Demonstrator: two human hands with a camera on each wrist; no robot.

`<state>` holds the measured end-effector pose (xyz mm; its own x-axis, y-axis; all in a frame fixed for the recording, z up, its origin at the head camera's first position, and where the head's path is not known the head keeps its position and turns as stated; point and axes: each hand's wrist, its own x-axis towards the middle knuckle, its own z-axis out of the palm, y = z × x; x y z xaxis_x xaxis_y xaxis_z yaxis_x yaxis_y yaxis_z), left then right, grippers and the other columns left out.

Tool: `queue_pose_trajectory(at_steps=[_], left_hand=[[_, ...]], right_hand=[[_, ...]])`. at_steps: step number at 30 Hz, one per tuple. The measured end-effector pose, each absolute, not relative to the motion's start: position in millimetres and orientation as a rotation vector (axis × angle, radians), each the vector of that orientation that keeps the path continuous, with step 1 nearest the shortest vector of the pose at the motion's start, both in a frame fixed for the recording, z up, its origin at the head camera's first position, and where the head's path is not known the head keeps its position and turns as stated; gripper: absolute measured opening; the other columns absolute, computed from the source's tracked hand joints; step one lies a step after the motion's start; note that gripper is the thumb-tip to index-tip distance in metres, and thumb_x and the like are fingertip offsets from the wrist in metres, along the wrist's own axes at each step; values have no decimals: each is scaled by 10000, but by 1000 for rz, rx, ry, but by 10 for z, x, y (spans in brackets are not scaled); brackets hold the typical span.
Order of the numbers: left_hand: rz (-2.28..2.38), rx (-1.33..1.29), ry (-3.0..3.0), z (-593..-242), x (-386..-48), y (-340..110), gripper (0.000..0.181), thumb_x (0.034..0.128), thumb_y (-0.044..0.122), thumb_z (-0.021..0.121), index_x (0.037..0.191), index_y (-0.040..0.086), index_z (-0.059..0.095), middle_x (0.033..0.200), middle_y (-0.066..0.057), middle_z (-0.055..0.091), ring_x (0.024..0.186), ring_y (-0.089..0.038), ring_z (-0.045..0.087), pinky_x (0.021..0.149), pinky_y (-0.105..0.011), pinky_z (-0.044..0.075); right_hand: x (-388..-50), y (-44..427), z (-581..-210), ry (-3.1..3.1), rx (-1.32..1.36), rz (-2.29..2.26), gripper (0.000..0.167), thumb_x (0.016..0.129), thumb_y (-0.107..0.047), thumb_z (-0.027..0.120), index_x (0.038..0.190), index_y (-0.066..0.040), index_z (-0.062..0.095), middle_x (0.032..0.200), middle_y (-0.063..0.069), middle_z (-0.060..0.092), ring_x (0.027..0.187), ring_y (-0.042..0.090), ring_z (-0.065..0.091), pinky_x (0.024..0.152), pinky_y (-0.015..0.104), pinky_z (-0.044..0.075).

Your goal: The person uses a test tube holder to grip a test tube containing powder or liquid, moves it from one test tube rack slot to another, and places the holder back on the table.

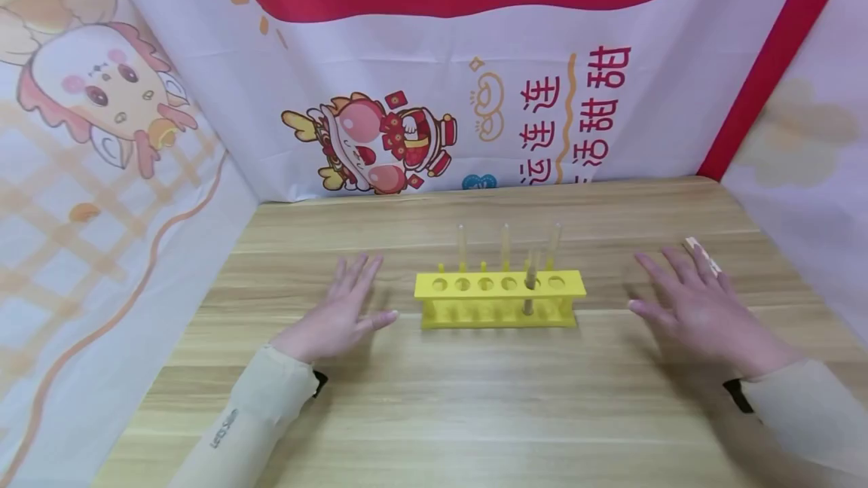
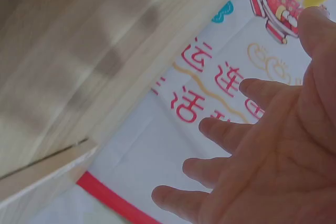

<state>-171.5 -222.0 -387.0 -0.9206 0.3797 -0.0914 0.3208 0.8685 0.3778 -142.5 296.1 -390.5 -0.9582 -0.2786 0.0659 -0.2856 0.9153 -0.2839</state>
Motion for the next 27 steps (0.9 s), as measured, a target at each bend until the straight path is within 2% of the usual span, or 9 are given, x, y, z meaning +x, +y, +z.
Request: queue_pose_trajectory(at_steps=[3,6,11,15,19,24,27], left_hand=[[662,564,2806,-3887,-1719,-2207,931,929,657,513,1575,343,-79,1647,-24,-76,1473,-342,-154,1098,-672,123],[780,597,2738,-3895,-1742,-2167,907,941,550,597,1590,325,4,1651,-2,25,1496,-319,-18,1147,-595,114],[961,564,2620,-3889,-1801,-2054,844,912,426,710,1578,317,204,1610,22,253,1433,-300,312,1126,-503,290],[1175,471,2493,-3894,-1856,-1950,794,892,376,750,1548,314,305,1528,15,407,1392,-294,392,1097,-462,356],[1345,412,2400,-3934,-1929,-1876,742,895,267,762,1527,222,376,1437,-2,501,1334,-268,469,1068,-436,400],[1476,316,2299,-3991,-2006,-1807,678,882,137,769,1482,171,455,1323,1,591,1205,-198,574,979,-379,486],[1514,287,2263,-4022,-2038,-1764,618,865,90,776,1419,208,529,1272,7,621,1161,-193,594,955,-374,502]], right_hand=[[-1482,3063,-3897,-3082,416,477,774,1007,-503,510,1585,-118,168,1551,366,100,1377,624,-74,981,816,38],[-1550,3185,-3871,-3115,385,448,809,996,-512,530,1584,-104,152,1530,392,126,1325,691,44,976,811,99],[-1660,3389,-3844,-3160,378,353,853,938,-476,650,1545,-38,241,1490,399,218,1257,704,198,938,800,232],[-1733,3550,-3880,-3203,360,340,885,915,-418,702,1538,1,233,1479,394,223,1267,666,216,936,782,271],[-1796,3704,-3960,-3197,320,374,905,898,-381,731,1544,-1,225,1394,423,316,1222,624,315,940,745,308],[-1838,3872,-4035,-3129,275,365,732,857,-248,783,1406,77,424,1198,436,496,1047,592,511,837,689,420],[-1853,3936,-4052,-3115,247,354,520,860,-213,772,1229,81,554,931,330,612,859,498,594,749,628,465]])
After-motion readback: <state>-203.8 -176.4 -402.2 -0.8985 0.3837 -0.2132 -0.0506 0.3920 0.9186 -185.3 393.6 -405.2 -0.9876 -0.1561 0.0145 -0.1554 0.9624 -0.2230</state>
